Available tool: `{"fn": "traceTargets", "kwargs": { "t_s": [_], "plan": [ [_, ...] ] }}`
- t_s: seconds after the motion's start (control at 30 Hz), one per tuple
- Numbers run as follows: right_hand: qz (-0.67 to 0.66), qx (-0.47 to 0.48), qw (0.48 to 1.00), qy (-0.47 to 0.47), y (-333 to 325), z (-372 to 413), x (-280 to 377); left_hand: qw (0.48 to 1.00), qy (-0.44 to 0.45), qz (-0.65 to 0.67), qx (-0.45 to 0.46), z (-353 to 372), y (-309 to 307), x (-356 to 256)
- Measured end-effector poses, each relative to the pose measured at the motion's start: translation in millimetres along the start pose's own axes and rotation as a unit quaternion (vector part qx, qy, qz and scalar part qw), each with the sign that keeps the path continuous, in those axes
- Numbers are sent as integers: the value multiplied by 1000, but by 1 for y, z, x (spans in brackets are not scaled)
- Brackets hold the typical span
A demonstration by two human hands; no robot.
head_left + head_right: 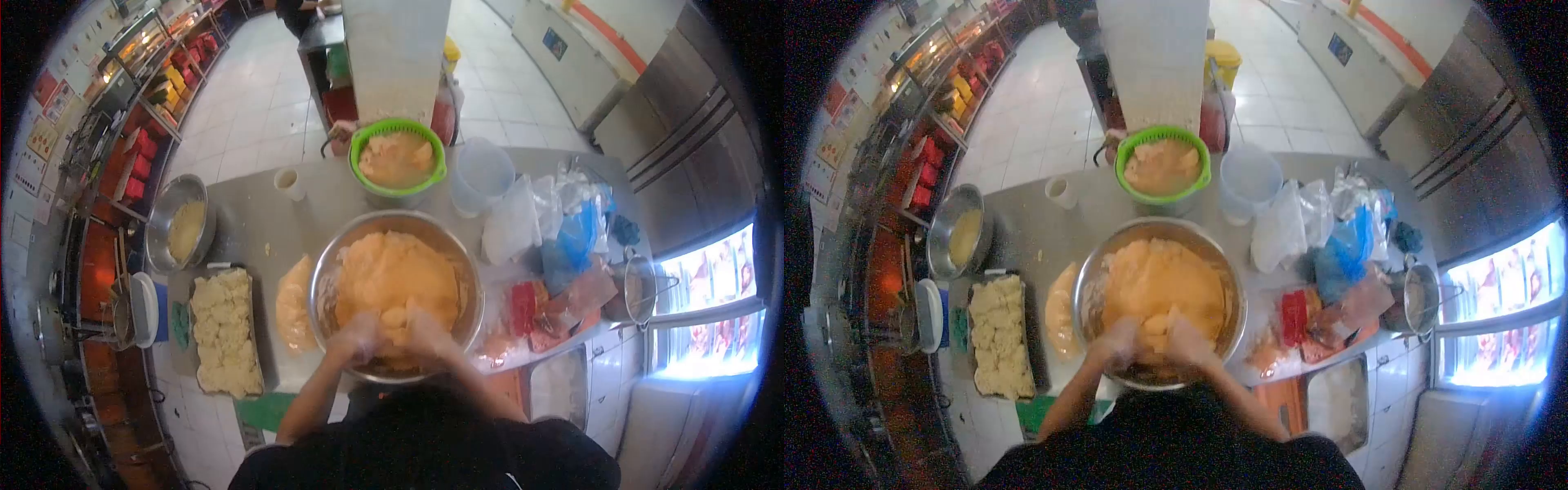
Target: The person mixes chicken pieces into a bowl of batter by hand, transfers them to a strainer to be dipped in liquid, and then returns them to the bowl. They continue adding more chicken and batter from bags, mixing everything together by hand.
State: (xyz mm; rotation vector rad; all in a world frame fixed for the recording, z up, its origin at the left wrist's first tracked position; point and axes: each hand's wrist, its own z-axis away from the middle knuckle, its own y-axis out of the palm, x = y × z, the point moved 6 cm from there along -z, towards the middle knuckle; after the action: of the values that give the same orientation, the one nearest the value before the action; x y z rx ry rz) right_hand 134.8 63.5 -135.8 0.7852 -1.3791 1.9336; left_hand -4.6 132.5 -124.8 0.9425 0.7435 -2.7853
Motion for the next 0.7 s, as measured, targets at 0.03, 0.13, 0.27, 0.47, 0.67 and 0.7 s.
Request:
{"fn": "traceTargets", "kwargs": {
  "t_s": [0.03, 0.13, 0.27, 0.47, 0.67, 0.7],
  "plan": [
    [-48, 12, 996, 69, -5, 4, -2, 999, -6, 32, -3, 4, 1, 3],
    [-168, 15, 968, 188, -20, 5, -2, 992, 32, -119, -15, -10, -2, 11],
    [-72, -13, 988, 138, -30, 7, 9, 996, -38, 32, -76, 32, -14, -7],
    [-3, -81, 994, -71, -38, -15, 13, 943, 52, 257, -203, 41, -8, -6],
    [155, -64, 983, -72, -44, -30, -2, 969, 41, 83, -230, 13, 11, 17],
    [219, -43, 970, -96, -41, -33, -1, 963, 99, 45, -246, 11, 16, 15]
  ]
}}
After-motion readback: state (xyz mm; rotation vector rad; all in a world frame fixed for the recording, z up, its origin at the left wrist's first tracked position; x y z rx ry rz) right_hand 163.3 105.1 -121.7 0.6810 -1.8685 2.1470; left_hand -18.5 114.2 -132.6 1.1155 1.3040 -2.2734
